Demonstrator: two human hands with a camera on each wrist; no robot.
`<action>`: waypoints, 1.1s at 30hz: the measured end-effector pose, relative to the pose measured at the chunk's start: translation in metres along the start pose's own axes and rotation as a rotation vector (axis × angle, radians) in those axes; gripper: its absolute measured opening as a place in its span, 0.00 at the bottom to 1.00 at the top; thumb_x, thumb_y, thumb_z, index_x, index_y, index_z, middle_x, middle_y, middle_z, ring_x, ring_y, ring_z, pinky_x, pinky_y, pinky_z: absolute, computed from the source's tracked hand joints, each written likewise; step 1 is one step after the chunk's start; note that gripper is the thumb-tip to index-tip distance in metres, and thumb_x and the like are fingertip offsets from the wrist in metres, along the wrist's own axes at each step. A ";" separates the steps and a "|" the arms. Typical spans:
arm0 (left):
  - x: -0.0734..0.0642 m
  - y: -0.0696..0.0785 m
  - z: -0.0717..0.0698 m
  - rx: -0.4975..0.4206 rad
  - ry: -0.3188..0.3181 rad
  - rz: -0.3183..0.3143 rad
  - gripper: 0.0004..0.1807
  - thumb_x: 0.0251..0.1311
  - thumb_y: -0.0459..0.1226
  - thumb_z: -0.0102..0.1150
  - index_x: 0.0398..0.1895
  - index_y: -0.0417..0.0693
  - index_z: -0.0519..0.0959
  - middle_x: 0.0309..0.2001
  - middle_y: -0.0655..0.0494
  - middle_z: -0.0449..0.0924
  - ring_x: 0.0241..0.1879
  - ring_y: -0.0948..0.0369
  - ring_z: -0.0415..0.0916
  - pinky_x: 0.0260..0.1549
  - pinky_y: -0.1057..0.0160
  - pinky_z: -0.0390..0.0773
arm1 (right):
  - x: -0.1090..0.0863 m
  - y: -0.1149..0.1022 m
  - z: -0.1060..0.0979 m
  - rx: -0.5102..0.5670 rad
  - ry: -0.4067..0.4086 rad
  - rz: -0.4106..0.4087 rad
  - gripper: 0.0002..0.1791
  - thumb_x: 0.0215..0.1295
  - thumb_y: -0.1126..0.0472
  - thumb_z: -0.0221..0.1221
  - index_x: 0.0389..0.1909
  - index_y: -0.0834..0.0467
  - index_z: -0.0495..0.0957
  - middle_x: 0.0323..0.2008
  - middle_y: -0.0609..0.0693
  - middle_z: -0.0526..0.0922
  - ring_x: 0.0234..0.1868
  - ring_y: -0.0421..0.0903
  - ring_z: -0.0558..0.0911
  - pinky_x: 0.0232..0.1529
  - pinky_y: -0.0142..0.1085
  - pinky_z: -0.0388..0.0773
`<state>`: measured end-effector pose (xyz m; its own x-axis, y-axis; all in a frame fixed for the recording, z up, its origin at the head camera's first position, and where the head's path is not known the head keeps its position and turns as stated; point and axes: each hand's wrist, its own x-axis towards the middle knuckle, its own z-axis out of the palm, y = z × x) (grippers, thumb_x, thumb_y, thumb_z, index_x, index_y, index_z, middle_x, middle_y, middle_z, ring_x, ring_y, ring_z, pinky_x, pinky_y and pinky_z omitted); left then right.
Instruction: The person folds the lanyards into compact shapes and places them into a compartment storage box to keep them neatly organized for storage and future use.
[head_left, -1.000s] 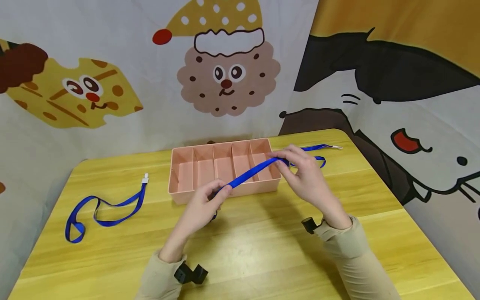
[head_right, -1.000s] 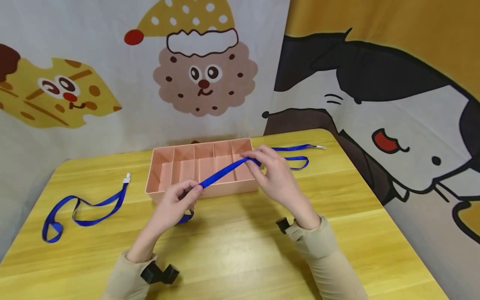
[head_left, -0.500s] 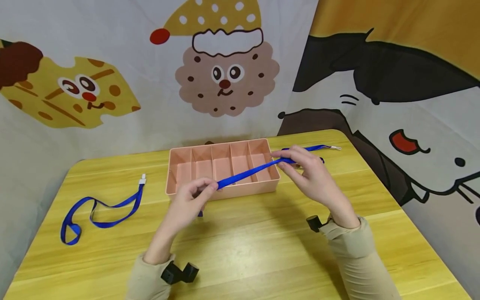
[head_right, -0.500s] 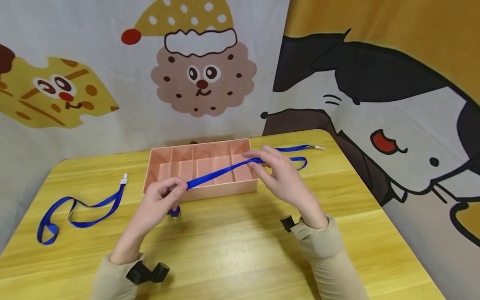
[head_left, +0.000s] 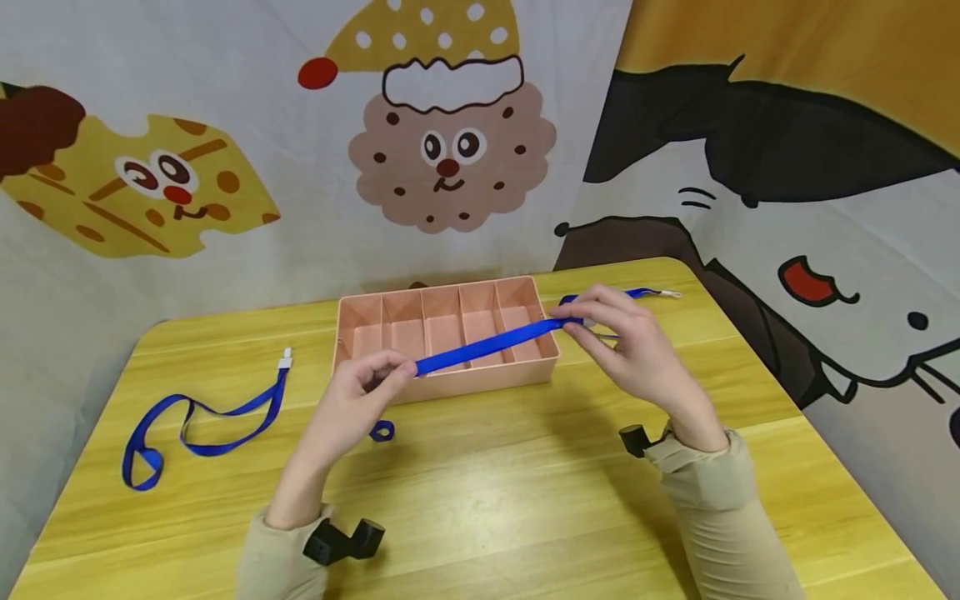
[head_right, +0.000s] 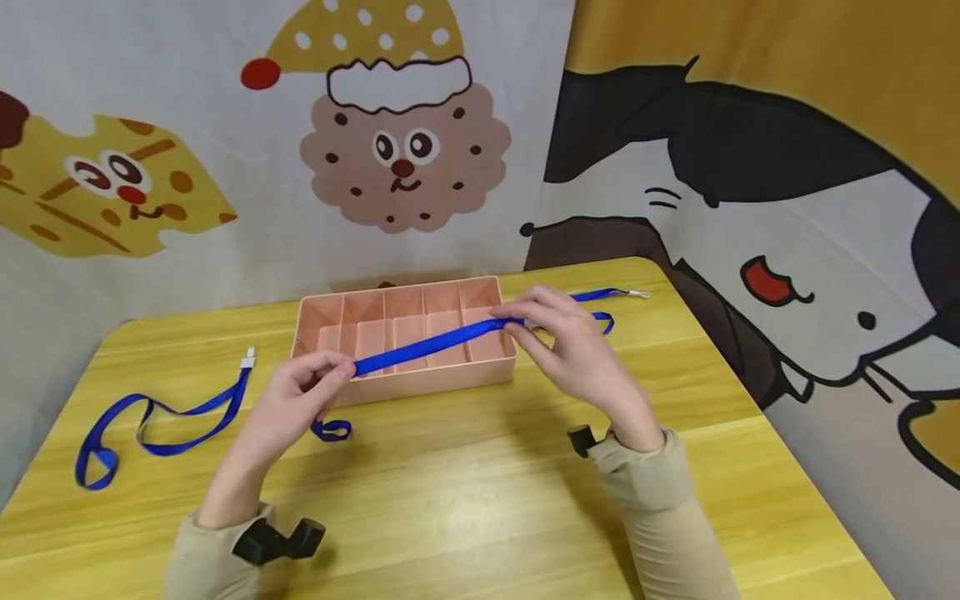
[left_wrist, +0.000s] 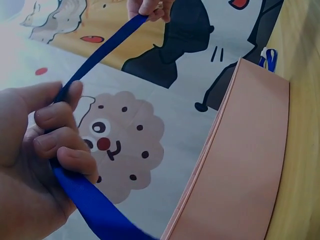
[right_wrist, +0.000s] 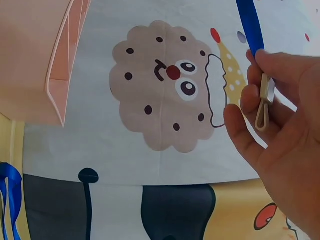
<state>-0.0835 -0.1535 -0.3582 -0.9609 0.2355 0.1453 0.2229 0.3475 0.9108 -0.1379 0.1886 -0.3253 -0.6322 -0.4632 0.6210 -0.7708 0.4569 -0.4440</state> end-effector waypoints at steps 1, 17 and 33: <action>0.000 0.000 -0.001 0.003 -0.012 -0.003 0.11 0.77 0.35 0.56 0.43 0.36 0.84 0.23 0.62 0.69 0.23 0.67 0.64 0.24 0.68 0.65 | 0.000 0.000 0.000 -0.003 0.013 0.007 0.19 0.58 0.81 0.67 0.49 0.64 0.88 0.40 0.54 0.86 0.41 0.41 0.79 0.43 0.22 0.71; 0.000 0.001 0.007 -0.014 0.154 0.090 0.10 0.77 0.32 0.55 0.43 0.36 0.85 0.27 0.46 0.83 0.20 0.67 0.74 0.19 0.65 0.78 | -0.001 -0.002 -0.009 0.074 0.052 0.110 0.16 0.58 0.81 0.68 0.45 0.63 0.89 0.39 0.55 0.90 0.42 0.29 0.82 0.46 0.20 0.75; 0.003 -0.002 0.016 0.091 0.014 0.007 0.09 0.73 0.39 0.64 0.50 0.47 0.86 0.27 0.51 0.78 0.21 0.65 0.69 0.20 0.68 0.68 | 0.002 -0.008 -0.014 0.071 0.141 0.279 0.07 0.70 0.73 0.63 0.40 0.63 0.88 0.38 0.57 0.89 0.43 0.27 0.81 0.45 0.24 0.73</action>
<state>-0.0840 -0.1394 -0.3659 -0.9613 0.2259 0.1574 0.2429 0.4267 0.8712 -0.1318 0.1943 -0.3119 -0.8067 -0.2159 0.5502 -0.5761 0.4953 -0.6503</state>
